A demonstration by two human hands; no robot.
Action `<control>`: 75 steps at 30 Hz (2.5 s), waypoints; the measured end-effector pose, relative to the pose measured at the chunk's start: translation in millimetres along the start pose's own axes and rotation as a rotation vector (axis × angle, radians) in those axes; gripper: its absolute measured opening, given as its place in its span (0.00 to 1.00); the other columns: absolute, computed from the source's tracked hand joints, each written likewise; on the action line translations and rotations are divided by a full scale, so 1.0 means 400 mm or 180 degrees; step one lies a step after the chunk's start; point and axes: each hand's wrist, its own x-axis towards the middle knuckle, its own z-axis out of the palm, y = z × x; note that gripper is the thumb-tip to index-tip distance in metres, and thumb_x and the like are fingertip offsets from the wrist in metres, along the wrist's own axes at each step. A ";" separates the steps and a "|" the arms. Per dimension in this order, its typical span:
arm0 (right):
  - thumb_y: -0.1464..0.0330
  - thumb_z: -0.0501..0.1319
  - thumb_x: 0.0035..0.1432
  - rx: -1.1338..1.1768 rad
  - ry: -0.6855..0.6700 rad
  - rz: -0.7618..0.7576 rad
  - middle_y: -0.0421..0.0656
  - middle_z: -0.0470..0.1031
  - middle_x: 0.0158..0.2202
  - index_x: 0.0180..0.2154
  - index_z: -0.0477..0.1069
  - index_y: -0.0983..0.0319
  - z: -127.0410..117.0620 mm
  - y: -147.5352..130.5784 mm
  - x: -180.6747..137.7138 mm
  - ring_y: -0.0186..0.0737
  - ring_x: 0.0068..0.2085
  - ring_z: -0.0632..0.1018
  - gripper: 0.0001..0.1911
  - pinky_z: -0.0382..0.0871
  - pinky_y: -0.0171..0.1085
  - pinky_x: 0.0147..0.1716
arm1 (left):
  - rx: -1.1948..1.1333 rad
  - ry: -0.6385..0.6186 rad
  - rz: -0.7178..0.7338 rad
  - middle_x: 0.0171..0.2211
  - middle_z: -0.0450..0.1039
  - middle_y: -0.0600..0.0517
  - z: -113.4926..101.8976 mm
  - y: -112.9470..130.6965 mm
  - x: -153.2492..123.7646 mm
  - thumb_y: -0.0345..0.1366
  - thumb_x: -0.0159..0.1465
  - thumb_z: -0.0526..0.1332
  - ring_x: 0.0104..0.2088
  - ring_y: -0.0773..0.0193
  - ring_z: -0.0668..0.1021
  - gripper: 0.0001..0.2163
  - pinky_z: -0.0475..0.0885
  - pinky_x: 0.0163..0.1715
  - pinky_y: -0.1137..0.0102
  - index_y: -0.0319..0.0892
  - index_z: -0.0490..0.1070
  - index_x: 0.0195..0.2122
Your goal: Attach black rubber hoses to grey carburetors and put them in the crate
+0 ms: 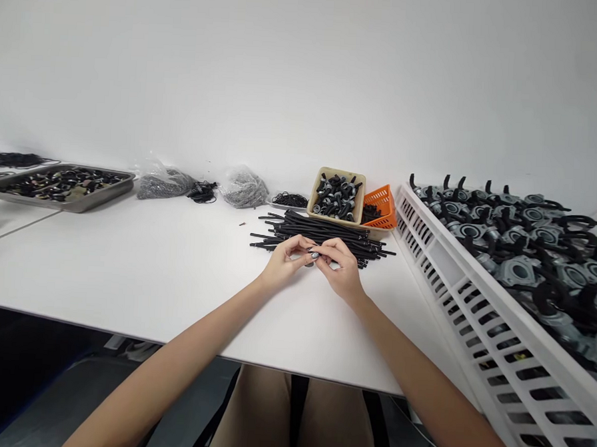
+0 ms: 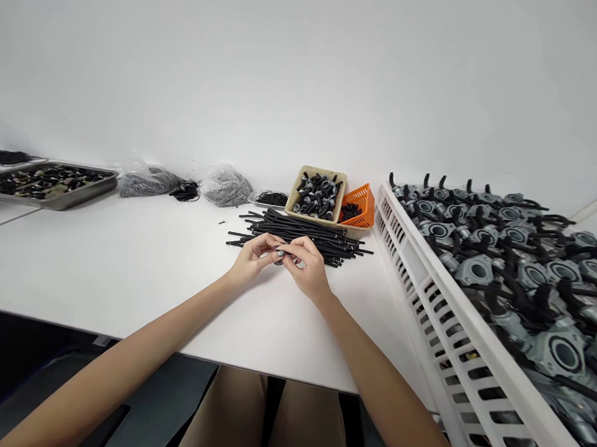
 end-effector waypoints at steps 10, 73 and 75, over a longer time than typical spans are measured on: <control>0.70 0.62 0.57 0.0166 0.0178 0.0262 0.41 0.69 0.33 0.39 0.78 0.57 0.005 -0.003 0.002 0.33 0.30 0.71 0.08 0.68 0.34 0.27 | 0.0294 -0.0038 0.0001 0.36 0.74 0.49 -0.003 0.003 0.001 0.45 0.59 0.66 0.32 0.65 0.75 0.15 0.73 0.33 0.70 0.39 0.73 0.40; 0.72 0.62 0.56 0.0085 -0.0067 0.0162 0.40 0.65 0.32 0.31 0.76 0.59 -0.009 -0.019 0.008 0.34 0.31 0.70 0.05 0.65 0.34 0.26 | 0.1455 0.0156 0.0602 0.33 0.75 0.51 0.010 0.020 -0.013 0.27 0.53 0.60 0.35 0.63 0.76 0.11 0.70 0.37 0.68 0.39 0.74 0.38; 0.72 0.62 0.56 0.0085 -0.0063 0.0167 0.40 0.65 0.32 0.31 0.76 0.59 -0.009 -0.019 0.007 0.34 0.30 0.69 0.05 0.65 0.34 0.26 | 0.1466 0.0153 0.0590 0.33 0.75 0.51 0.010 0.020 -0.013 0.27 0.53 0.60 0.35 0.63 0.75 0.11 0.70 0.37 0.68 0.39 0.74 0.38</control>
